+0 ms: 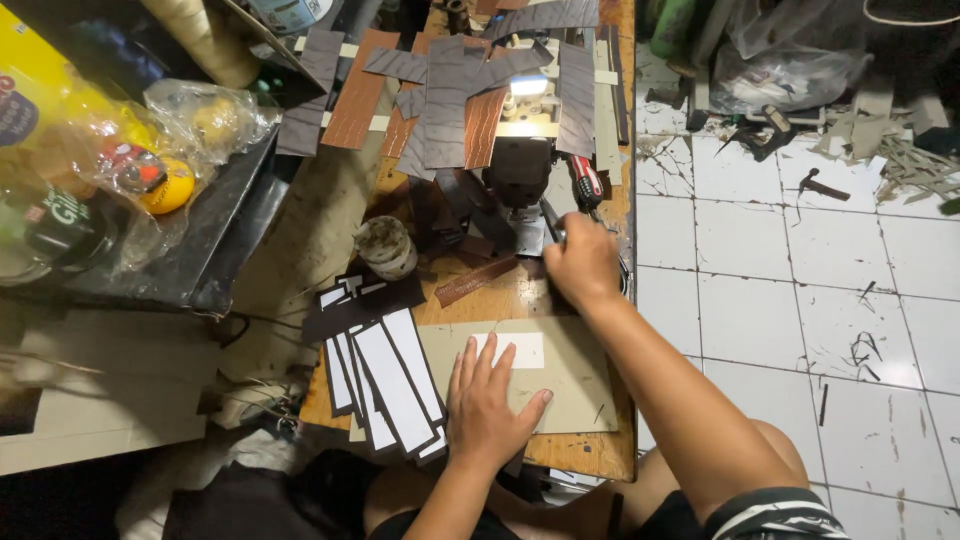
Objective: Applying glue to leather strips and folding them to assemble components
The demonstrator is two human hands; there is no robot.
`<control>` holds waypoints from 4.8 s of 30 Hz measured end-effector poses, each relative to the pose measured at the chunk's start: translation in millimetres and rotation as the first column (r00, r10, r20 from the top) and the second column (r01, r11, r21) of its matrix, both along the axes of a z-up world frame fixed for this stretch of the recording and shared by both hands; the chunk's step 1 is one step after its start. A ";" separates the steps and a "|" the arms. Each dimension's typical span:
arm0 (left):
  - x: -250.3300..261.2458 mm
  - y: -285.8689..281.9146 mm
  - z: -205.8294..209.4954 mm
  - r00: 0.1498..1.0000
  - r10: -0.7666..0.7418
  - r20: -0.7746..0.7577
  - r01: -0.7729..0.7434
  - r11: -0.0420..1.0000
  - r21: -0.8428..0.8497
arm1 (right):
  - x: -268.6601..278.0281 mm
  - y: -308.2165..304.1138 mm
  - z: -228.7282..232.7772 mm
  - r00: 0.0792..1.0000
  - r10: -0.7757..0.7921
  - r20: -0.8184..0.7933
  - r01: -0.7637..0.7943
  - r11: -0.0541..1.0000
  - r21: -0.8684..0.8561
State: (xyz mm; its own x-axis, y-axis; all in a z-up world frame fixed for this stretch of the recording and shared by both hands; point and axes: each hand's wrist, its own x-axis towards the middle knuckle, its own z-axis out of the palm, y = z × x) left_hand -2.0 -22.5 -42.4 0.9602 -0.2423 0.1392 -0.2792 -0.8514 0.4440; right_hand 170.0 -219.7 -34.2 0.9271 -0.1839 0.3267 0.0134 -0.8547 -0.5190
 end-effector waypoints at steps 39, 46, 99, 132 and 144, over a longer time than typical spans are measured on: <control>1.8 18.1 -36.3 0.920 0.328 0.215 -0.020 0.588 -0.809 | -86.3 99.5 -52.6 0.677 0.730 0.099 -0.486 0.543 -0.685; -0.3 20.0 -33.0 0.918 0.324 0.230 -0.009 0.596 -0.803 | -100.1 97.6 -43.5 0.669 0.722 0.178 -0.382 0.539 -0.751; 7.8 3.1 -29.0 0.979 0.138 0.149 -0.130 0.990 -0.060 | -93.0 46.5 -42.5 0.912 0.328 -0.246 -0.182 0.862 0.474; -52.7 -6.5 -33.7 0.927 -0.122 0.355 0.123 0.992 0.020 | -131.6 -74.2 -24.4 0.947 0.298 0.121 -0.315 0.933 0.172; -95.6 -16.5 -46.4 0.876 -0.157 0.456 0.158 0.987 0.035 | -130.5 6.3 -28.9 0.805 0.588 0.073 -0.541 0.780 -0.316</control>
State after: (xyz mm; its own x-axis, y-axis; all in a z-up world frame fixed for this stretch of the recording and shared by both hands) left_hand -97.6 -39.1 -88.8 0.7394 -0.3837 0.5532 -0.5814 -0.7783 0.2373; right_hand 39.5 -213.4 -63.2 0.7667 0.4723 0.4348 0.5991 -0.7699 -0.2201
